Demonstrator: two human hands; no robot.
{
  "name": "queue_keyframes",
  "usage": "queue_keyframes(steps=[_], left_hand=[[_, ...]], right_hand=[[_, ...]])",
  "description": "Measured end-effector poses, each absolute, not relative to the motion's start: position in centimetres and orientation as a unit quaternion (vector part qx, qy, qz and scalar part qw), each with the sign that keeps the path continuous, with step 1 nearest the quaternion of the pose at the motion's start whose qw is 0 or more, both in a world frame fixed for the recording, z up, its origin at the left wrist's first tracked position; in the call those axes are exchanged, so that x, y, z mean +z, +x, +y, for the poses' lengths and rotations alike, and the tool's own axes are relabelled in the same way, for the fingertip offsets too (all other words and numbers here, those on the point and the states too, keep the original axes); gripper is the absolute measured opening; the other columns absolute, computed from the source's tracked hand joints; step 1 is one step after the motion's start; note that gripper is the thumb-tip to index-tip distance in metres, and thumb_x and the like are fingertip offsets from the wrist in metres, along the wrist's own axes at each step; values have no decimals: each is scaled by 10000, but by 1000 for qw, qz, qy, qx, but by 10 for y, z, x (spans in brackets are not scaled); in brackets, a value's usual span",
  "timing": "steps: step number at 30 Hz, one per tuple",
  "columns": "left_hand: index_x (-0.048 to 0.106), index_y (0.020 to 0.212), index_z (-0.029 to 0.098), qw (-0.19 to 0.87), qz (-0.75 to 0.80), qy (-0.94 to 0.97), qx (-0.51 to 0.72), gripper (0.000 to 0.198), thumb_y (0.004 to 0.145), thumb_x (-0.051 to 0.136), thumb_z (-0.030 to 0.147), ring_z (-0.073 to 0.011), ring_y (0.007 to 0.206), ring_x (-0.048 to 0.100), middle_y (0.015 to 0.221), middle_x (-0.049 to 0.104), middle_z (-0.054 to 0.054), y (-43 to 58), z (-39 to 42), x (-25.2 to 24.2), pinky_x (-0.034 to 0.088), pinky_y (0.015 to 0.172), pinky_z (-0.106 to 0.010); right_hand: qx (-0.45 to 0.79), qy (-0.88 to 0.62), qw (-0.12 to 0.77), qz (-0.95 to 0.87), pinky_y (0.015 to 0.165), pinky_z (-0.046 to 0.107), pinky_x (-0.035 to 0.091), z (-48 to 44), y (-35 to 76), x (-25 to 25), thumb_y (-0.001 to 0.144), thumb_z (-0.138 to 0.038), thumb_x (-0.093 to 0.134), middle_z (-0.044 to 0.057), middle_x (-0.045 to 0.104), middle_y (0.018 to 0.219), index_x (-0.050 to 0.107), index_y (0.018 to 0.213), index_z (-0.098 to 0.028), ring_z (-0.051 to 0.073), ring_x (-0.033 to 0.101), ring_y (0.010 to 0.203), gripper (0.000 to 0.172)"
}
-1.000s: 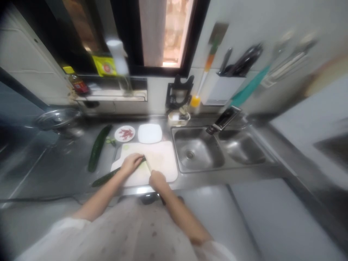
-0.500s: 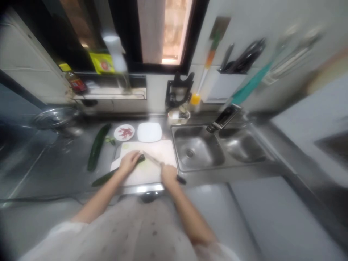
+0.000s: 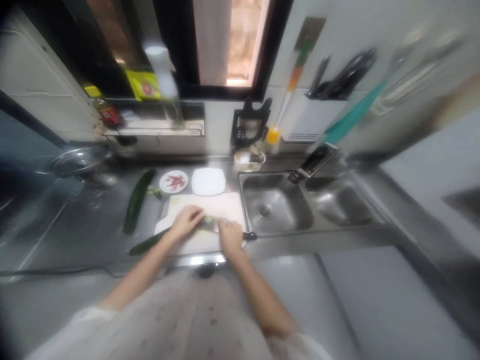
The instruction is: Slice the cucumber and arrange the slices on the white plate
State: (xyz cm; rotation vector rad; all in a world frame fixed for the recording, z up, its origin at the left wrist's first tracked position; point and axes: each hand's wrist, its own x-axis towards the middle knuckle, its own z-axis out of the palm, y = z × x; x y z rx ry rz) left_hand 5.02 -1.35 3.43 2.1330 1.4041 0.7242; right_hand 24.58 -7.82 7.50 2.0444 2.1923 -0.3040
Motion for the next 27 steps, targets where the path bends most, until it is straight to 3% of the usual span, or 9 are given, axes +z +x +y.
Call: queue_keyframes(steps=[6,12,20,27], left_hand=[[724,905,231,284,485,799,214,245,853,599,434,-215,901,618,937,704,-60,59,-15,49,451,840,-334],[698,823,206,320,488,776,237,89,793,646,271,-195,863,602,866,685,-40,63,-11,47,453,799,-310],[685,818,192,340,608,636,333,112,790,632,287,-146,715,612,757,685,-3,49,0,32,472,681,-253],[692,822,198,266,734,522,343,94,768,650,262,-183,790,655,811,720,-41,6,30,-2,485,742,-285]], right_hand=[[-111,661,59,739,851,342,291,-79,242,79,957,-215,414,129,641,1052,530,1319,-230,240,505,1009,381],[-100,667,72,735,837,347,290,-77,244,77,968,-227,392,122,645,1032,547,1305,-226,243,516,986,371],[-80,686,76,720,816,322,310,-76,263,62,916,-195,479,102,659,1013,548,1320,-233,232,545,975,412],[-92,722,59,684,834,299,331,-75,281,51,877,-180,519,89,677,1049,557,1321,-239,219,578,993,451]])
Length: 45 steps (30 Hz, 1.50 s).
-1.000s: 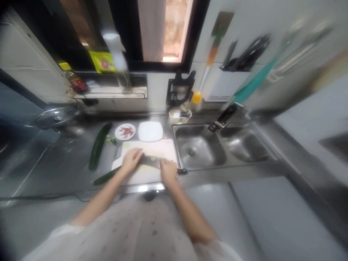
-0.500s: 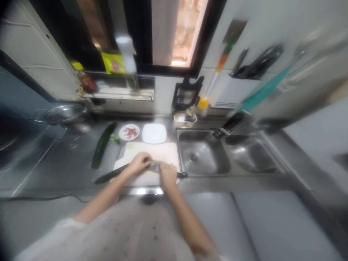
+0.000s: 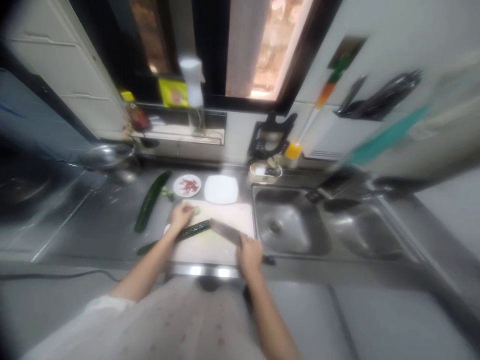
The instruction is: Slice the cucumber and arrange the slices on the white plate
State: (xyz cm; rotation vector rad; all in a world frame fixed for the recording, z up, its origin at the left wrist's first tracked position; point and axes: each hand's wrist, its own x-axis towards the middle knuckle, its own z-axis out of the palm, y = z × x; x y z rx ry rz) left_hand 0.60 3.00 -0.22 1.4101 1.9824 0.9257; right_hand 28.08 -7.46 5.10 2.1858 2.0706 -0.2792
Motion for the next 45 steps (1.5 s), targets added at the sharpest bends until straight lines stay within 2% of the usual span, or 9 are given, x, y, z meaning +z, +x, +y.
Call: queue_keyframes(steps=[6,14,26,36,45], left_hand=[[691,913,194,246,766,508,307,174,776,589,223,-179,856,660,886,733,-53,-13,50,-24,472,773,-271],[692,977,196,181,774,542,275,238,812,521,203,-224,853,653,919,720,-97,-13,59,-21,468,754,-297],[735,955,170,137,759,602,207,250,835,525,234,-278,971,600,981,661,-140,-15,54,-21,463,876,-375],[695,1052,190,149,772,559,264,281,819,555,260,-269,1047,594,1060,667,-116,-18,42,-15,449,931,-362],[706,1013,203,152,750,577,287,264,812,559,291,-259,986,608,984,664,-85,-20,12,-14,464,907,-373]], right_hand=[[-98,727,50,678,859,290,334,-74,282,49,869,-191,528,92,682,1069,562,1321,-228,212,581,1006,455],[-107,729,38,675,873,287,337,-74,283,45,864,-188,518,83,693,1055,575,1312,-223,215,582,1030,453],[-108,736,28,667,854,281,349,-73,283,45,890,-223,501,82,693,1022,589,1301,-230,208,594,995,421],[-121,739,28,662,860,278,349,-75,284,46,867,-200,515,77,691,1053,579,1315,-241,202,590,1010,454],[-129,734,14,667,862,281,358,-76,279,47,876,-203,507,81,695,1060,585,1310,-241,202,593,1005,442]])
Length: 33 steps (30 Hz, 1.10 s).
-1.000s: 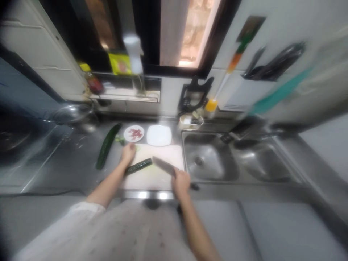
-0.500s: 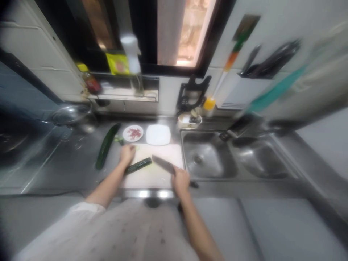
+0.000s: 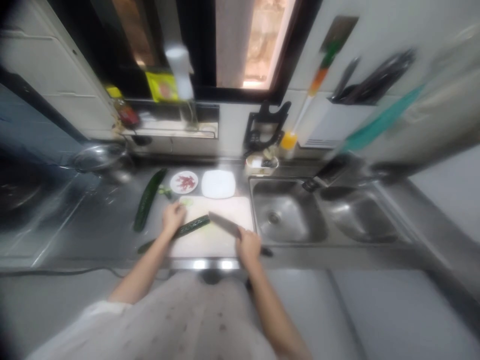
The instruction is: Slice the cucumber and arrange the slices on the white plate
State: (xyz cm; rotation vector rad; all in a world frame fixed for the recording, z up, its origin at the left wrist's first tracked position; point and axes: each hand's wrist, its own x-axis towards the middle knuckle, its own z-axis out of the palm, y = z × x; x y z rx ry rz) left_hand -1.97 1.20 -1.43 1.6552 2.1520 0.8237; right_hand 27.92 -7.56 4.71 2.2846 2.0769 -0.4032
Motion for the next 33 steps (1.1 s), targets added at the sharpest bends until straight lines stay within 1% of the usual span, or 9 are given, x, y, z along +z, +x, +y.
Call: queue_keyframes(steps=[7,12,16,20,25,29,33], left_hand=[[710,967,201,155,707,613,317,229,819,571,307,-240,898,617,926,668,-73,-13,-7,-14,480,873,-376],[711,947,200,149,679,640,327,212,842,572,320,-240,893,611,925,672,-75,-4,-15,-13,480,854,-378],[706,951,202,150,641,679,325,207,872,564,330,-237,935,599,934,673,-72,8,-20,-10,469,873,-378],[700,969,207,156,604,719,305,206,894,555,334,-229,946,586,939,663,-71,19,-23,-5,464,861,-367],[697,996,220,173,548,769,281,204,906,557,338,-202,914,587,954,659,-58,24,-21,-2,465,838,-341],[702,1051,237,182,516,792,269,240,923,537,356,-187,928,601,984,665,-53,26,-18,-5,472,843,-318],[704,1087,251,182,509,800,261,268,938,511,361,-178,917,612,992,672,-49,26,-16,-10,483,821,-298]], right_hand=[[-144,731,-22,666,873,275,371,-75,273,48,860,-196,518,69,699,1099,604,1294,-238,202,599,1005,444],[-168,732,-62,657,874,257,389,-73,269,49,858,-206,522,65,702,1118,621,1275,-233,199,609,1014,430],[-210,728,-104,644,843,245,410,-69,260,54,913,-258,469,49,713,1097,645,1229,-242,192,626,1004,363],[-259,714,-133,637,805,220,413,-65,247,58,962,-296,401,42,717,1090,654,1184,-225,176,640,988,344],[-281,701,-84,650,725,219,401,-57,230,63,972,-321,389,74,729,991,670,1072,-183,186,653,916,328],[-275,694,-38,664,750,247,413,-51,219,68,972,-316,369,106,718,1020,653,1096,-167,209,653,944,344],[-264,685,-7,679,773,268,426,-50,212,73,967,-272,356,123,708,1061,622,1142,-165,225,655,976,336]])
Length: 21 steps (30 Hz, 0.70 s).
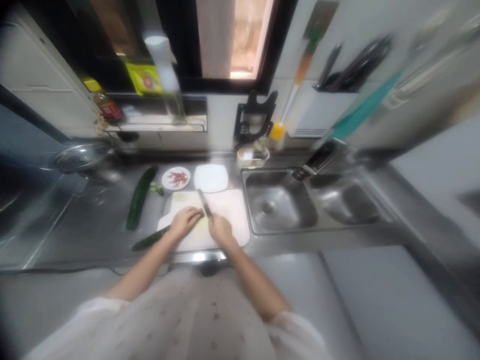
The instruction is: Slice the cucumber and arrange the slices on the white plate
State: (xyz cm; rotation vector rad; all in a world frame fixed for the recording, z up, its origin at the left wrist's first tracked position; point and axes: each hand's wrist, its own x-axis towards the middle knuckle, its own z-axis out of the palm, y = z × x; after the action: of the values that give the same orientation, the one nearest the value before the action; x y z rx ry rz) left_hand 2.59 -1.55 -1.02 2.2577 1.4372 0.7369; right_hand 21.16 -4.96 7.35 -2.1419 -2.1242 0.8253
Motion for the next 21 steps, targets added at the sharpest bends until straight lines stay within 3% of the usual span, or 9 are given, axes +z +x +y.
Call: queue_keyframes(steps=[21], left_hand=[[672,1185,275,173,499,814,243,307,945,490,336,-180,949,597,1022,658,-58,24,-13,-16,489,834,-300]], right_hand=[[275,-672,-13,-687,838,296,451,-51,200,69,953,-215,365,156,693,1072,580,1196,-133,232,649,1022,335]])
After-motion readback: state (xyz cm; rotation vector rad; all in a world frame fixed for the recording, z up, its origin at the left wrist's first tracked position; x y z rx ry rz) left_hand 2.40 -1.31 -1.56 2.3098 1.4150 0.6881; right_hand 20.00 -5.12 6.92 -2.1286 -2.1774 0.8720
